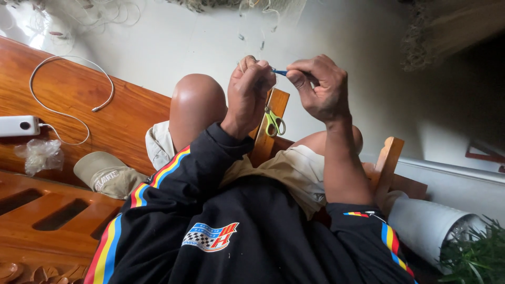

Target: Repairing a fishing net by weaving line through the mesh with a needle and trimming it with scissors.

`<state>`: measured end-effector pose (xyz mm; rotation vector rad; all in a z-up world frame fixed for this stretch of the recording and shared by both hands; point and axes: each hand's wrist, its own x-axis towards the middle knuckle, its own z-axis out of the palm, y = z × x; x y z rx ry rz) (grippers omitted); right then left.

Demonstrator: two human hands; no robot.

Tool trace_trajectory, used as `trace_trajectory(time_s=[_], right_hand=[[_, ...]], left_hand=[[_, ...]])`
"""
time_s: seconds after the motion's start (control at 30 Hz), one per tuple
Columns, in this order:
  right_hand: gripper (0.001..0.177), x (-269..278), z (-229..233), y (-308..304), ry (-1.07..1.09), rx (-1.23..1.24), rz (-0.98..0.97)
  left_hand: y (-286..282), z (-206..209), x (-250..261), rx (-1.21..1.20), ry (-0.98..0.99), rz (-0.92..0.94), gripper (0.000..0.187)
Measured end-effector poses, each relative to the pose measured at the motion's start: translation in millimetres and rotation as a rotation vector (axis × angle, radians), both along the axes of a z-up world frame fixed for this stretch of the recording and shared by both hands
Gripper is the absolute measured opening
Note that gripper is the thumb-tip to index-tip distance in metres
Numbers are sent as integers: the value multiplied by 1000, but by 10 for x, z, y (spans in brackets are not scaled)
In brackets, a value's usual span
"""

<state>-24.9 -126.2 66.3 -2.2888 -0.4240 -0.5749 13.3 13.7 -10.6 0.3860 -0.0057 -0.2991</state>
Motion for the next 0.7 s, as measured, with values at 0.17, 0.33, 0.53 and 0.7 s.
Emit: trace_trajectory(time_s=[0.17, 0.33, 0.53, 0.7], right_hand=[[16, -69, -18, 156, 76, 31, -57], [15, -84, -60, 133, 56, 10, -91], [16, -129, -86, 68, 87, 43, -150], [16, -133, -69, 124, 138, 139, -124]], left_hand=[[103, 294, -6, 18, 127, -126, 27], [120, 282, -8, -11, 135, -98, 31], [122, 222, -2, -11, 92, -97, 32], [93, 194, -1, -6, 147, -116, 32]])
